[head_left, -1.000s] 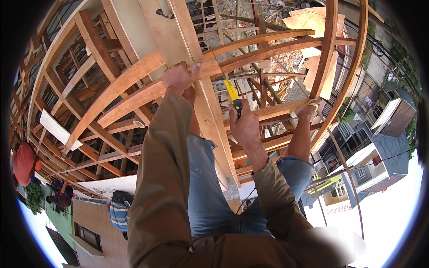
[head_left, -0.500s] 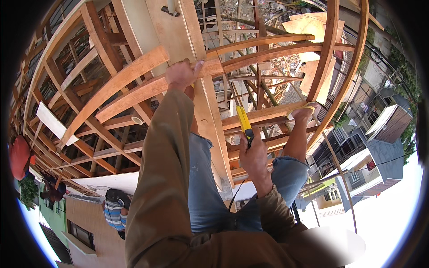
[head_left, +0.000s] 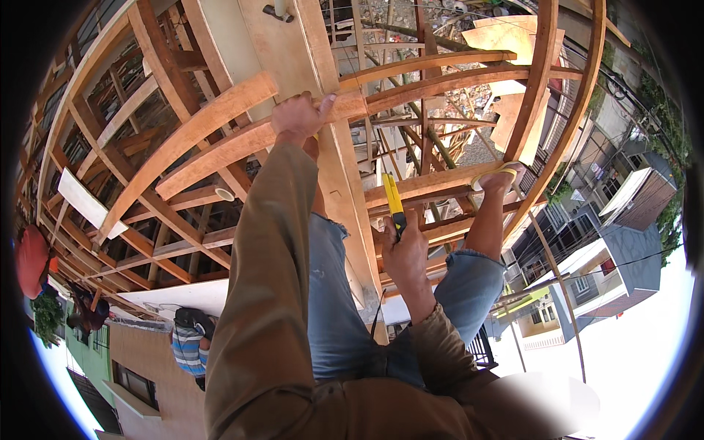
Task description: The person uses a hand saw to cut a wooden beam on a roof frame. They position the saw, cut through the wood, and remove the cut piece.
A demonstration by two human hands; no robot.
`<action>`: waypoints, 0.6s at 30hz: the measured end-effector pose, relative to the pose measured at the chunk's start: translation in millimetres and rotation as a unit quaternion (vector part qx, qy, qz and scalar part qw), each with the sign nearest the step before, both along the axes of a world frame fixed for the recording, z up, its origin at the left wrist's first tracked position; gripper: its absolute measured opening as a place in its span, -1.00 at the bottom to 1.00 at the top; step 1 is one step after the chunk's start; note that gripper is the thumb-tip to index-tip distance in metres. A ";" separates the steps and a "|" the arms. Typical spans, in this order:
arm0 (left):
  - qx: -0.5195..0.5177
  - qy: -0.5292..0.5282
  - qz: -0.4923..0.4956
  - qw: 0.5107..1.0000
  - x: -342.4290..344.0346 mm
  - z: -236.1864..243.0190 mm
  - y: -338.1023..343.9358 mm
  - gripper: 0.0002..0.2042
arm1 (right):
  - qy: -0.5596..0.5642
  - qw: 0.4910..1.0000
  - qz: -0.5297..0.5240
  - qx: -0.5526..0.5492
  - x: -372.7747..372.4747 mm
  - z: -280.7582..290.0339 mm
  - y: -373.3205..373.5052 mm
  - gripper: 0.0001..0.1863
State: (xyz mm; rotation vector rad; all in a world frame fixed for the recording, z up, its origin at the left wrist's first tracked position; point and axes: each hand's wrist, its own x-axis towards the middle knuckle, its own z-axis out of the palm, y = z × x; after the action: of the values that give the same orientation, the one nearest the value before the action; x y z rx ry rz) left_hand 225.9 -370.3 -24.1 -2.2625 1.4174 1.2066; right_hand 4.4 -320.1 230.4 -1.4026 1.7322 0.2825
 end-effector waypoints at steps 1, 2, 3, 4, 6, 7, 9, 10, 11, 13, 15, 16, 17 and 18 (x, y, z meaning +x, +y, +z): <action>-0.002 -0.001 -0.003 1.000 -2.4 0.2 -0.2 -0.27 | 0.006 0.999 0.011 0.030 9.0 -24.4 -17.8 -0.69; -0.009 0.005 -0.009 1.000 -3.4 -0.5 -2.5 -0.27 | 0.017 0.999 0.033 0.015 24.9 -44.3 -44.0 -0.71; -0.018 0.010 -0.017 1.000 -4.8 -0.7 -8.0 -0.27 | 0.001 0.999 0.035 -0.018 23.7 -81.9 -54.6 -0.73; -0.023 0.009 -0.017 1.000 -2.6 -2.3 -7.6 -0.27 | -0.005 0.999 0.029 -0.012 25.5 -78.8 -59.4 -0.72; -0.038 0.013 -0.015 0.999 -2.0 -5.9 -2.6 -0.26 | -0.014 1.000 0.015 -0.001 23.9 -64.0 -70.4 -0.72; -0.041 0.011 -0.006 0.999 -2.2 -7.7 2.0 -0.26 | -0.049 0.999 -0.020 0.006 10.4 -38.2 -52.8 -0.71; -0.045 0.006 0.006 0.999 -1.5 -5.3 8.3 -0.26 | -0.062 0.998 -0.012 -0.004 -19.6 11.8 -25.9 -0.72; -0.050 0.004 0.004 0.999 0.0 -4.4 7.9 -0.26 | -0.060 0.998 -0.008 -0.005 -17.9 5.8 -26.8 -0.73; -0.041 0.003 0.000 0.999 -0.9 -3.5 7.1 -0.26 | -0.054 0.999 -0.004 -0.006 -16.2 -2.1 -30.1 -0.73; -0.026 0.004 -0.011 1.000 -1.8 -3.0 1.5 -0.27 | -0.017 1.000 0.006 0.016 0.6 -47.1 -55.2 -0.74; -0.057 0.005 -0.025 0.998 -2.6 -12.3 -5.7 -0.26 | -0.009 0.999 0.040 -0.036 26.2 -109.7 -85.8 -0.74; -0.063 0.009 -0.028 0.998 -2.7 -14.2 0.1 -0.26 | -0.020 0.999 0.027 -0.025 28.6 -104.0 -84.8 -0.74; -0.051 0.015 -0.027 0.998 -3.1 -11.1 1.1 -0.26 | -0.027 0.999 0.016 -0.013 23.8 -90.5 -81.9 -0.74; -0.039 0.022 -0.026 0.999 -1.6 -8.5 1.5 -0.26 | -0.033 0.999 0.004 -0.002 17.3 -72.0 -76.3 -0.74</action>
State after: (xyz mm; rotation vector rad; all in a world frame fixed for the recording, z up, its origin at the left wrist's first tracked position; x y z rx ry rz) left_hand 224.4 -368.8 -32.6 -2.2473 1.5554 1.2118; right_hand 21.7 -396.4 158.5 -1.4076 1.6745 0.2351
